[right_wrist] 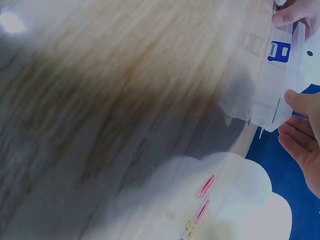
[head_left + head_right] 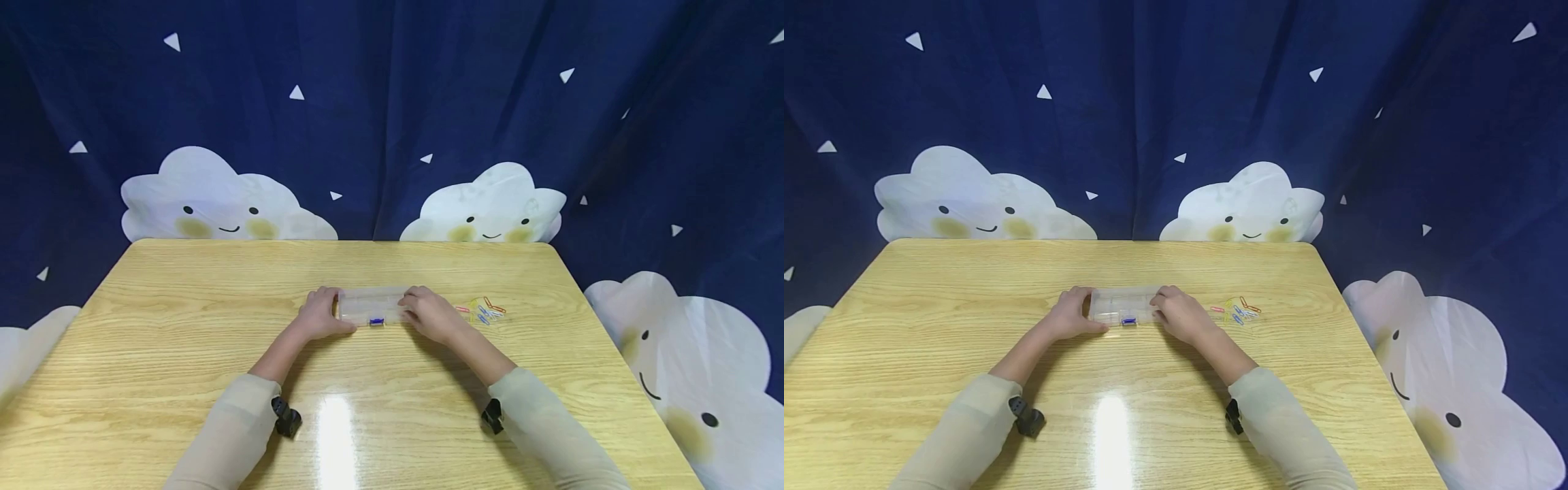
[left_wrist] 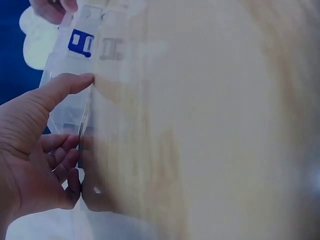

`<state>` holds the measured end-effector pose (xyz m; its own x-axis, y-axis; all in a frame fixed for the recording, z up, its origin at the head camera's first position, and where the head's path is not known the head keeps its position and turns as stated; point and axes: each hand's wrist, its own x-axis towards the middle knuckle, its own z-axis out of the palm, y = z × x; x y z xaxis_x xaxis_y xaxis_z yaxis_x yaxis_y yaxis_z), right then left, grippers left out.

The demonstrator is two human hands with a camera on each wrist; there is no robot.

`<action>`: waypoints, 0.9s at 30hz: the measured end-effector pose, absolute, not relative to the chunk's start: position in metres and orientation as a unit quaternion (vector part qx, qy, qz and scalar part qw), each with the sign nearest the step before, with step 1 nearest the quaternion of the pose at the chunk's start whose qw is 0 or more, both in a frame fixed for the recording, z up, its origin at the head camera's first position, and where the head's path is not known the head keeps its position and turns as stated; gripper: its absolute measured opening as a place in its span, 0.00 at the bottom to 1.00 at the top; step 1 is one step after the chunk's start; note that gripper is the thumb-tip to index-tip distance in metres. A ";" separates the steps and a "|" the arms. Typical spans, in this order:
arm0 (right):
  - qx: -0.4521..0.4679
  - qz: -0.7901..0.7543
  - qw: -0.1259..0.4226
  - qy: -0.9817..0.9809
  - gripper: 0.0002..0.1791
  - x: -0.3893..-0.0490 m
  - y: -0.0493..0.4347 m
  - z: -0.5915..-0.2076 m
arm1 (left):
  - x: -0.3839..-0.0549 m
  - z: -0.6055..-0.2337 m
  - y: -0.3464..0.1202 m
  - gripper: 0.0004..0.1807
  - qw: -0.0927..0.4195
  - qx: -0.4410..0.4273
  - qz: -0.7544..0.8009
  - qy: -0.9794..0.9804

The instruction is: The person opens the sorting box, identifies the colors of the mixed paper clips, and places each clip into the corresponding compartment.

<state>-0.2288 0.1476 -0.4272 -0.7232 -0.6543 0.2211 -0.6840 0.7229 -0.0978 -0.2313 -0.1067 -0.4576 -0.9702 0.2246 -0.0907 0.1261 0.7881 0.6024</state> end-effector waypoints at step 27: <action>0.234 0.329 0.091 -0.910 0.11 -0.239 0.143 -0.423 | -0.231 -0.461 -0.119 0.43 0.124 0.093 0.396 0.905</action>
